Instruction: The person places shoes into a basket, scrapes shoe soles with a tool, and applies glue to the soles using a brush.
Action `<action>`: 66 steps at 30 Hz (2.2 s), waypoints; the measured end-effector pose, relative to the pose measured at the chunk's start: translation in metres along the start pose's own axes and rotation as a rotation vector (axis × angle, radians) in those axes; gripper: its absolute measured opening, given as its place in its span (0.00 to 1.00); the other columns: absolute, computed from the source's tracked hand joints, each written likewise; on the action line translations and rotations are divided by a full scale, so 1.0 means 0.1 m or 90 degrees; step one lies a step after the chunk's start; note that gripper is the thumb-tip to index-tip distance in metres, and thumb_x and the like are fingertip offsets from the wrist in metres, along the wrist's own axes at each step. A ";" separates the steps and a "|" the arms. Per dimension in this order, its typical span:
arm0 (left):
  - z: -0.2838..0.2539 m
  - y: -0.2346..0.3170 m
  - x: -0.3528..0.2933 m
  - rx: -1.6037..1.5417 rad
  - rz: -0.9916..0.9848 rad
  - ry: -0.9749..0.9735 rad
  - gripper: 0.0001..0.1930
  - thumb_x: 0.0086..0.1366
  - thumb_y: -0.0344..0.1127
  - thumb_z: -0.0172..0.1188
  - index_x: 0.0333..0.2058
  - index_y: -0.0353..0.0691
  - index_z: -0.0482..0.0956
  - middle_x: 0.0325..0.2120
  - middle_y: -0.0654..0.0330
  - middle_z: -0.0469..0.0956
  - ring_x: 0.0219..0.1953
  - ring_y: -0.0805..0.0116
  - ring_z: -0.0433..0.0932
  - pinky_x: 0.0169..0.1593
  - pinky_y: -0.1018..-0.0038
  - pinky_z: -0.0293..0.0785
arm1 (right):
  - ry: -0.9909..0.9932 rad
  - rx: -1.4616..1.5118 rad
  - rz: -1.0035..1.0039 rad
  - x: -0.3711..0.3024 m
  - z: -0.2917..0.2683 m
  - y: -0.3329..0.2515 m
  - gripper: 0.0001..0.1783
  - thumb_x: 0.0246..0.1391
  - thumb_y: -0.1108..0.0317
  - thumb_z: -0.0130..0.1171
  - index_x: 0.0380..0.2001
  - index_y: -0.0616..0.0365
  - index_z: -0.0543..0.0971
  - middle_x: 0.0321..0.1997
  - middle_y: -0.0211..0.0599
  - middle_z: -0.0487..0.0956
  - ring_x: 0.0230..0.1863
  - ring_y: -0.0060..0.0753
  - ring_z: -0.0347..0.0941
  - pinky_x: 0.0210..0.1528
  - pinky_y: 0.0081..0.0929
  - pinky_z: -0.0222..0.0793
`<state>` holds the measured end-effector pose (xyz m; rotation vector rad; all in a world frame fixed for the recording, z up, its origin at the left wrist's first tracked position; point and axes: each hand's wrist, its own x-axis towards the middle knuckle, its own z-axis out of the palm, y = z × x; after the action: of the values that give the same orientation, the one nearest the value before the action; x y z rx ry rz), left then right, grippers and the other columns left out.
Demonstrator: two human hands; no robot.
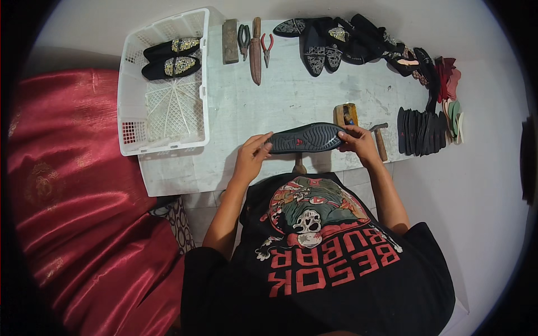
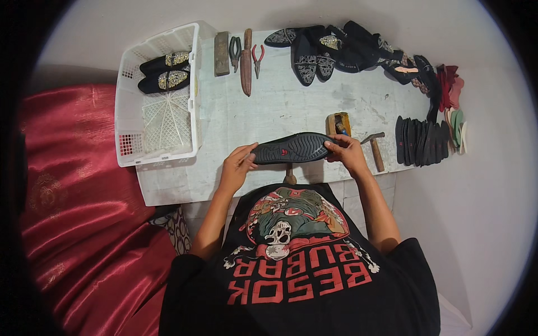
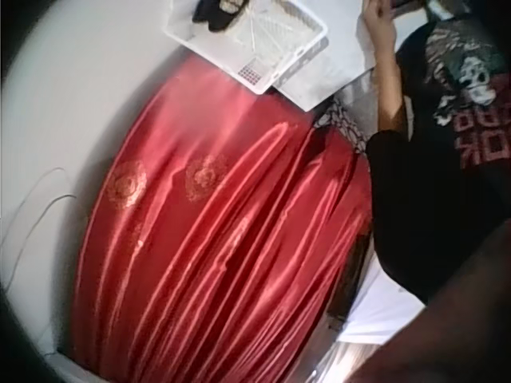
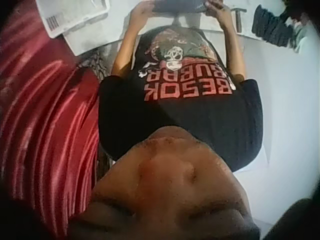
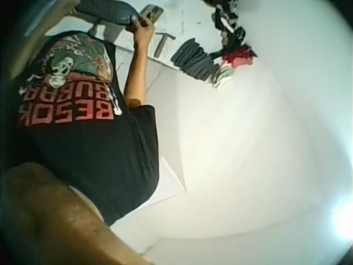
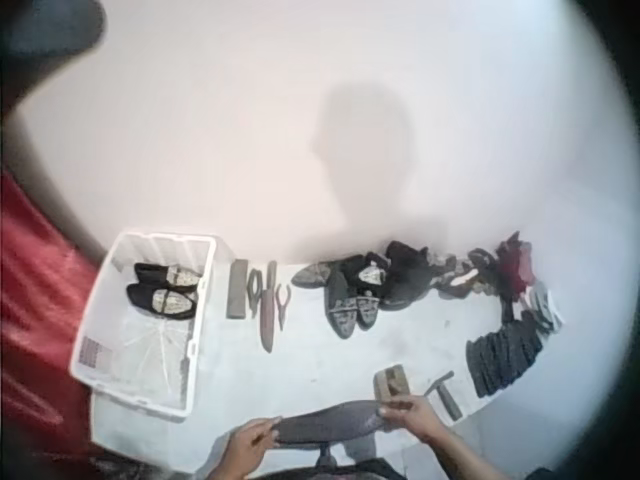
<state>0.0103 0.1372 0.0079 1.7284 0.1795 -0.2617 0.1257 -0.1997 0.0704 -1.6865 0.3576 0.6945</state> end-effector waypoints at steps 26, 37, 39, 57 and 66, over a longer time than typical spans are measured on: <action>1.02 1.04 0.35 -0.223 -0.089 0.257 0.15 0.67 0.29 0.68 0.48 0.25 0.82 0.37 0.55 0.84 0.35 0.72 0.82 0.42 0.76 0.80 | -0.023 0.142 -0.114 0.02 -1.18 -0.18 0.17 0.60 0.70 0.69 0.49 0.68 0.81 0.33 0.32 0.80 0.27 0.23 0.80 0.28 0.19 0.79; 1.28 1.12 0.08 -0.288 -0.108 0.354 0.16 0.70 0.31 0.65 0.53 0.29 0.81 0.41 0.59 0.83 0.38 0.74 0.80 0.46 0.76 0.78 | -0.123 0.048 -0.223 -0.47 -1.40 -0.78 0.19 0.55 0.74 0.72 0.48 0.65 0.79 0.30 0.32 0.82 0.20 0.14 0.74 0.23 0.14 0.69; 1.33 0.95 -0.02 -0.349 -0.110 0.383 0.16 0.70 0.30 0.64 0.54 0.29 0.81 0.42 0.58 0.83 0.38 0.73 0.80 0.47 0.75 0.77 | -0.150 0.074 -0.208 -0.64 -1.20 -0.96 0.20 0.53 0.75 0.73 0.49 0.63 0.81 0.29 0.31 0.82 0.21 0.13 0.75 0.24 0.14 0.70; 0.46 0.23 -0.85 -0.671 0.020 0.592 0.17 0.76 0.41 0.56 0.54 0.34 0.69 0.55 0.53 0.72 0.56 0.60 0.76 0.63 0.61 0.73 | -0.400 -0.302 -0.530 -0.78 0.49 -1.17 0.13 0.48 0.79 0.60 0.40 0.64 0.80 0.52 0.44 0.79 0.54 0.45 0.78 0.53 0.34 0.75; -1.23 0.62 -0.78 -0.645 0.079 0.539 0.27 0.77 0.43 0.54 0.66 0.32 0.67 0.57 0.52 0.74 0.58 0.64 0.75 0.63 0.67 0.70 | -0.352 -0.196 -0.407 -0.51 1.82 -1.30 0.17 0.56 0.88 0.54 0.46 0.61 0.81 0.50 0.37 0.80 0.52 0.30 0.78 0.53 0.25 0.76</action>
<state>-0.0392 0.2496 0.1073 0.7333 0.6845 0.5945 0.1167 -0.0011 0.1844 -1.6736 -0.6827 0.7109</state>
